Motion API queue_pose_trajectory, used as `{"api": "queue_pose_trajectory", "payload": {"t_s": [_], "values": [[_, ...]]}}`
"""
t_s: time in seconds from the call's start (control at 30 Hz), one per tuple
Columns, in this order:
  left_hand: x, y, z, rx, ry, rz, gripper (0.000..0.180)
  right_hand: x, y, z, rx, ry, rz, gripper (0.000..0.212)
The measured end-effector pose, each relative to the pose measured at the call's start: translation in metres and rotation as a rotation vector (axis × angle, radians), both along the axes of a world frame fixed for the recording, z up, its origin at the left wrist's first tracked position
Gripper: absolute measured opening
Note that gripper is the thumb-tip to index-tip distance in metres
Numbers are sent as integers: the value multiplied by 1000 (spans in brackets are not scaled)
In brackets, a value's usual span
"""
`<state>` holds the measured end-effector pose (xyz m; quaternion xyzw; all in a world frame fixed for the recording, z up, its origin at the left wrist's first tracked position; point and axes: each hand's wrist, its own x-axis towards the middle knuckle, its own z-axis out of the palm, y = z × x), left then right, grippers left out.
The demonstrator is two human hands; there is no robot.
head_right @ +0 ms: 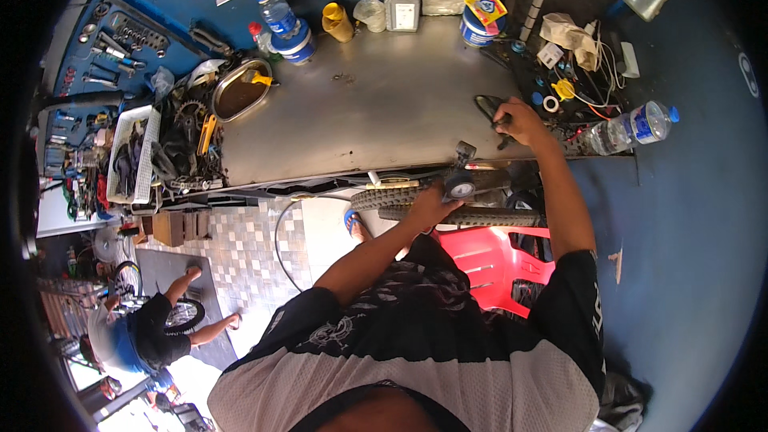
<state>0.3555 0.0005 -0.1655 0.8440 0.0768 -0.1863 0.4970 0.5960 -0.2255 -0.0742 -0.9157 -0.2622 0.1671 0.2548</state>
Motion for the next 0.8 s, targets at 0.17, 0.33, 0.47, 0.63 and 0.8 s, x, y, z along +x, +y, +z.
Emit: {"api": "queue_pose_trajectory", "payload": {"t_s": [0.17,0.33,0.47,0.63,0.8], "values": [[7,-11,0,7,-66,45,69,-8,-8,-11,124,-74,-54,30],[-24,31,71,19,-179,-69,78,-5,-7,-8,138,-164,37,33],[-74,92,96,75,-215,4,81,-20,0,-5,94,-258,-85,49],[-151,229,58,135,-86,331,74,-36,9,-7,-140,-341,-267,50],[-238,381,34,207,-281,931,49,-40,36,-12,-180,-350,-125,44]]}}
